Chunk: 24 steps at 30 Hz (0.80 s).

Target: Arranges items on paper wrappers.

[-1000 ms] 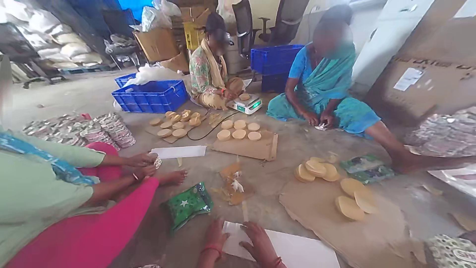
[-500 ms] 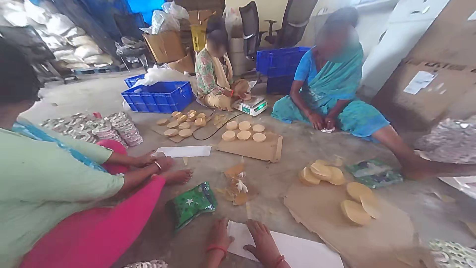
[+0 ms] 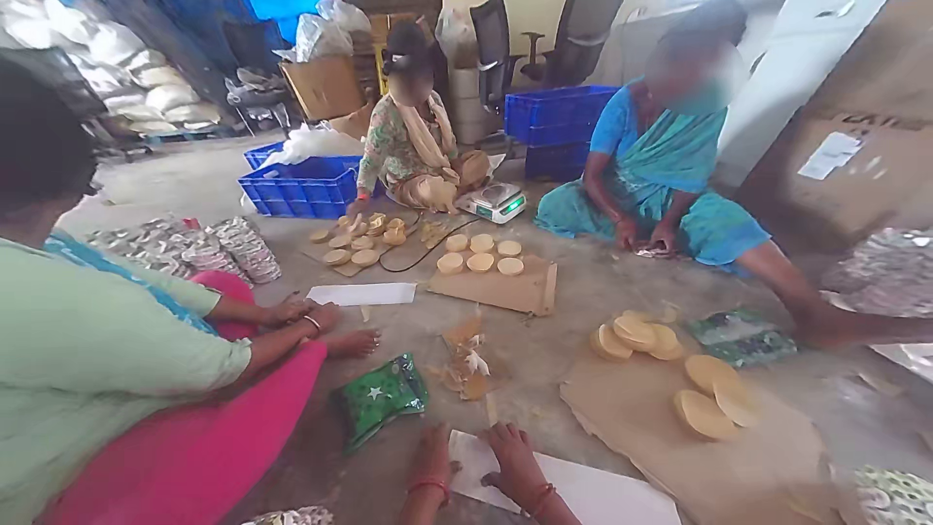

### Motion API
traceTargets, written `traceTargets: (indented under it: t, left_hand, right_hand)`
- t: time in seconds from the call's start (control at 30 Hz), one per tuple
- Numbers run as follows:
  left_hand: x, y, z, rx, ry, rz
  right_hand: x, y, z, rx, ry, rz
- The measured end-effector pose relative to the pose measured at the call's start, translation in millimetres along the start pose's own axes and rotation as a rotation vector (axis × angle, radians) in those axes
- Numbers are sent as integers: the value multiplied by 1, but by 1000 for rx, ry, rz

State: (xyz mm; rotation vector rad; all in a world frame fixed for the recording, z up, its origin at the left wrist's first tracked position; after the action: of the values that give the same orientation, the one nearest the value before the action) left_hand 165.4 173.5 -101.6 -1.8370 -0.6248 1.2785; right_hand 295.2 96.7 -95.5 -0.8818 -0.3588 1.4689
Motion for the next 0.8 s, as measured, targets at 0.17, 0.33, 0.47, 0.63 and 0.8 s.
traceTargets:
  t: [0.17,0.33,0.47,0.63,0.8]
  left_hand:
    - [1,0,-1,-20,5,-5]
    - [-2,-3,-1,-19,9,-20]
    - [-2,-3,1,-3,-7,-27]
    - [0,1,1,-5,-7,8]
    - [1,-2,-1,-73,39,4]
  right_hand:
    - [-9,-4,-6,17,-50,-64]
    - [-8,-2,-2,1,-84,-29]
    - [-5,-1,0,-2,-55,31]
    - [-8,-5,-7,73,-95,20]
    - [-21,-17,-9,151,-78,-12]
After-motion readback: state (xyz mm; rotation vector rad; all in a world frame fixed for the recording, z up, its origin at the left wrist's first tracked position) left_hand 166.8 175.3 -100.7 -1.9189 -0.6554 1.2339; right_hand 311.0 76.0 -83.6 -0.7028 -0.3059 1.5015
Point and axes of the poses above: each hand's wrist, its own x-axis towards the middle knuckle, its own y-axis out of the palm, z = x × y, the point moved 10 cm from there along x, towards the middle knuckle, and after that the axes turned 14 degrees about x, right-handed, at the moved point
